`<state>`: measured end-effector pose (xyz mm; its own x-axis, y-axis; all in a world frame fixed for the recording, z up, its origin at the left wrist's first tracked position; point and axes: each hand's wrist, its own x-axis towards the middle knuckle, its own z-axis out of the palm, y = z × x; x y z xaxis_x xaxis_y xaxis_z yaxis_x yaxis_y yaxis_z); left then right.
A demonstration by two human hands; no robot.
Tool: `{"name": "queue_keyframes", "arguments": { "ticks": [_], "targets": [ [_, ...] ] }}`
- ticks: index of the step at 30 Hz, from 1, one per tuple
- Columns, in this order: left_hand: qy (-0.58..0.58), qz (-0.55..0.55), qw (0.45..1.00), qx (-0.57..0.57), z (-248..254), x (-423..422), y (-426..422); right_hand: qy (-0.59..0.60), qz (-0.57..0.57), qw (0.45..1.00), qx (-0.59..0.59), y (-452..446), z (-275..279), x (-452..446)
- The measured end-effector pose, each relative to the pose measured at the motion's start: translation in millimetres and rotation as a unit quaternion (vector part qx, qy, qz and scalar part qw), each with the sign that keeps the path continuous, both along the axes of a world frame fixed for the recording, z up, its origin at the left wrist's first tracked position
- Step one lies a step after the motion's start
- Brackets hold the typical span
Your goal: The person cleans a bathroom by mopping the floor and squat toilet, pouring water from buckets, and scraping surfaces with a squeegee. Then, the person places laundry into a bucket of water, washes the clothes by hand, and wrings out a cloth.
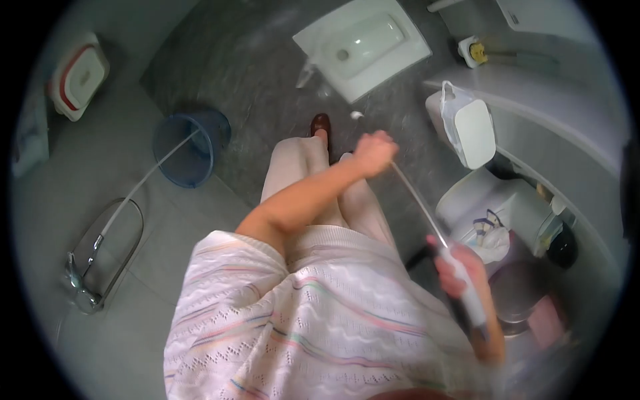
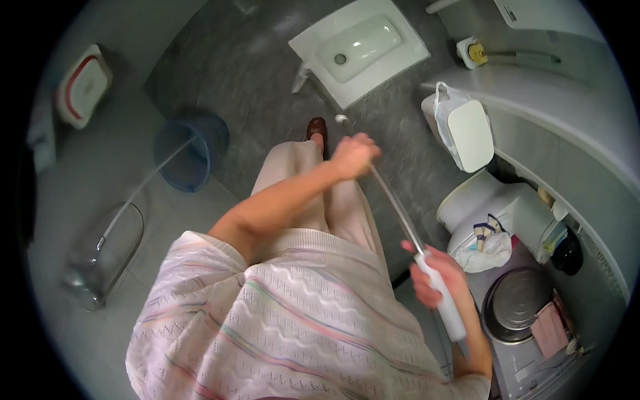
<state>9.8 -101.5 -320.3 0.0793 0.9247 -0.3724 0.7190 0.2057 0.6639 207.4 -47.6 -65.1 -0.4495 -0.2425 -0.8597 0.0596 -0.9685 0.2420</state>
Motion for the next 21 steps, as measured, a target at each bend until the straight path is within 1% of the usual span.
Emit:
{"name": "queue_keyframes", "arguments": {
  "ticks": [1,4,6,8,9,12,13,16,17,18,19,20,21],
  "targets": [
    [0.020,0.015,1.000,0.001,-14.0,-9.0,-15.2,0.030,-0.008,0.999,-0.018,-8.4,-24.6,0.9],
    [0.000,0.021,0.997,-0.069,-38.4,-12.3,-35.7,0.011,0.077,0.996,0.038,-19.3,-55.4,-3.4],
    [-0.008,0.008,1.000,-0.013,-43.9,22.2,-30.0,0.009,0.030,0.999,0.027,-19.8,-41.8,22.2],
    [-0.037,-0.011,0.999,0.009,-26.7,57.8,-11.1,-0.031,-0.033,0.999,0.026,-20.9,-21.1,48.5],
    [-0.051,-0.020,0.998,0.017,-18.7,75.2,-2.0,-0.047,-0.034,0.997,0.051,-22.6,-9.1,57.6],
    [-0.082,-0.048,0.995,0.038,7.4,124.7,12.8,-0.082,0.033,0.988,0.127,-19.5,32.3,83.8],
    [-0.090,-0.057,0.993,0.043,16.9,141.7,12.6,-0.054,0.052,0.982,0.176,-23.0,38.7,99.0],
    [-0.071,-0.159,0.985,-0.006,47.5,192.5,8.8,-0.061,0.014,0.977,0.203,-34.3,19.6,132.8],
    [-0.078,-0.206,0.975,-0.036,55.2,210.0,8.2,-0.072,0.008,0.978,0.194,-37.3,-3.3,145.4],
    [-0.084,-0.251,0.962,-0.065,62.2,227.1,5.8,-0.145,-0.056,0.975,0.161,-48.2,-34.9,166.5],
    [-0.106,-0.273,0.956,-0.032,58.4,245.3,-1.9,-0.115,-0.097,0.980,0.129,-56.8,-47.6,187.6],
    [-0.126,-0.295,0.947,0.001,65.2,248.6,-7.6,-0.084,-0.137,0.982,0.096,-65.5,-49.9,202.9],
    [-0.154,-0.329,0.932,-0.001,71.5,251.5,-12.0,-0.098,-0.152,0.979,0.095,-77.9,-45.5,215.0]
  ]
}}
